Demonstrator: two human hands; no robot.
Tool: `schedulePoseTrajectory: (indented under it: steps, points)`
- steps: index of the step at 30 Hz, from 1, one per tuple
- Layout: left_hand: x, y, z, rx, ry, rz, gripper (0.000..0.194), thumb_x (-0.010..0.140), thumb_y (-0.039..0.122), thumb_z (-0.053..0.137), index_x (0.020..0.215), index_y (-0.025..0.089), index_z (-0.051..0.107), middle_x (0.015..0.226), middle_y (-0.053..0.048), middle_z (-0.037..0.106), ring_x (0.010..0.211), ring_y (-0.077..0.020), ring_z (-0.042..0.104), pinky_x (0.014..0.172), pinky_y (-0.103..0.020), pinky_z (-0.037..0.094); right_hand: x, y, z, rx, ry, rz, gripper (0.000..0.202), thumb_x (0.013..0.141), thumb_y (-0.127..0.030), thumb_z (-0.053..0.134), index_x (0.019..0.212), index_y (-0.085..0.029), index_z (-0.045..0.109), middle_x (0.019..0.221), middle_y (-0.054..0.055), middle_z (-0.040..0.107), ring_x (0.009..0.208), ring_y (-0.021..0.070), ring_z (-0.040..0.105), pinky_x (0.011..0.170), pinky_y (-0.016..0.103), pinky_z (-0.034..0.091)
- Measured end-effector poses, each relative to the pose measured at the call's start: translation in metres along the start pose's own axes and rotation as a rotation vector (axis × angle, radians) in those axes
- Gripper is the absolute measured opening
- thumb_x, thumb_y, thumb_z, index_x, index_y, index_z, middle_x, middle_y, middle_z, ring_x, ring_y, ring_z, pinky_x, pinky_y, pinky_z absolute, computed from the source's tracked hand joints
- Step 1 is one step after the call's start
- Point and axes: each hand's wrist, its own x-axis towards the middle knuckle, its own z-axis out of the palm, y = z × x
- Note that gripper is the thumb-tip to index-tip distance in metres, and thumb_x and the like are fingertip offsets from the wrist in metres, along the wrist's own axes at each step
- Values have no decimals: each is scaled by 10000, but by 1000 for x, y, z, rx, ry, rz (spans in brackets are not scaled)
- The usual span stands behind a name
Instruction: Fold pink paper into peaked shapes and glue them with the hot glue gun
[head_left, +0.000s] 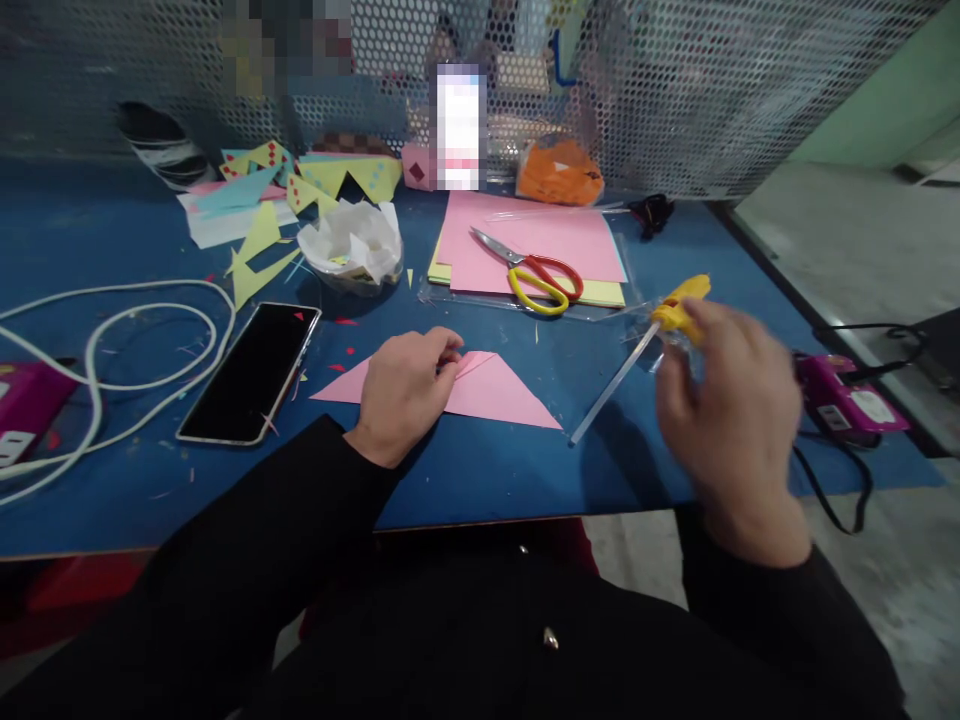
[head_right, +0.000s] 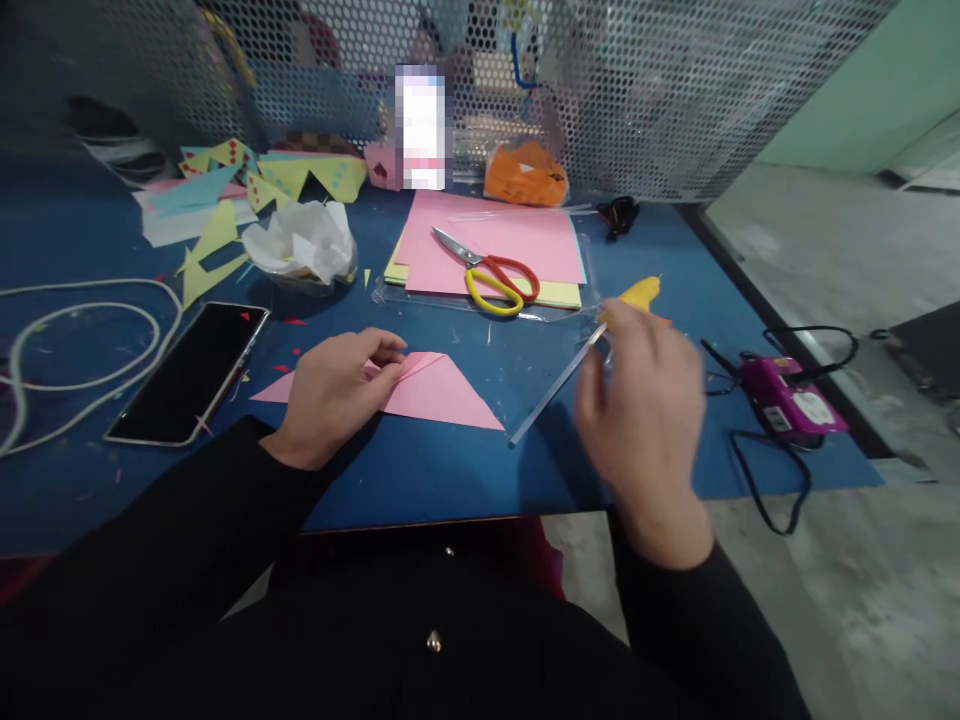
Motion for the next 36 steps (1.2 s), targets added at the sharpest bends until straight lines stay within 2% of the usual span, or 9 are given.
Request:
schedulePoseTrajectory:
  steps: [2, 4, 9, 14, 19, 25, 36]
  points:
    - [-2, 1, 0, 26, -36, 44, 135, 876, 170, 596, 954, 201, 701, 862, -24, 750, 800, -213, 660, 745, -356, 481, -10, -28, 1, 178, -37, -161, 397, 929, -210, 470, 1307, -115, 550, 1243, 197, 661, 1174, 309, 604, 1006, 531, 479]
    - [-3, 2, 1, 58, -76, 133, 157, 931, 210, 558, 944, 199, 714, 843, -29, 745, 781, -213, 655, 734, -362, 480, -17, -51, 6, 306, -130, -256, 396, 928, -159, 453, 1313, -113, 534, 1247, 177, 666, 1175, 274, 609, 1054, 521, 460]
    - [-10, 5, 3, 139, -132, 330, 225, 954, 172, 502, 951, 144, 725, 965, -88, 736, 887, -246, 638, 814, -392, 495, -29, -75, 26, 402, -251, -277, 435, 911, -94, 402, 1324, -46, 531, 1256, 185, 658, 1191, 271, 602, 1087, 514, 435]
    - [-21, 11, 2, 211, -187, 396, 278, 913, 80, 479, 1107, 72, 679, 1019, -140, 699, 932, -267, 602, 837, -404, 501, -40, -84, 40, 462, -302, -241, 506, 898, -60, 347, 1392, -19, 446, 1302, 204, 648, 1211, 263, 607, 1086, 514, 437]
    - [-24, 16, 0, 376, -247, 437, 382, 941, 134, 436, 1277, 20, 578, 1063, -155, 680, 871, -277, 571, 776, -421, 504, -44, -88, 48, 469, -265, -221, 532, 886, -57, 345, 1408, 21, 410, 1329, 241, 625, 1247, 275, 591, 1090, 511, 437]
    - [-24, 17, -2, 347, -253, 459, 471, 891, 160, 478, 1331, 7, 541, 1341, -177, 620, 894, -281, 549, 773, -445, 501, -45, -87, 49, 466, -241, -175, 518, 894, -79, 350, 1401, -11, 425, 1284, 231, 652, 1208, 276, 616, 1059, 526, 461]
    - [-31, 21, -1, 300, -265, 391, 517, 949, 280, 438, 1411, 55, 494, 1481, -161, 524, 985, -297, 564, 888, -488, 469, -45, -86, 47, 487, -292, -156, 529, 890, -87, 355, 1414, -51, 423, 1287, 211, 648, 1188, 274, 621, 1039, 535, 467]
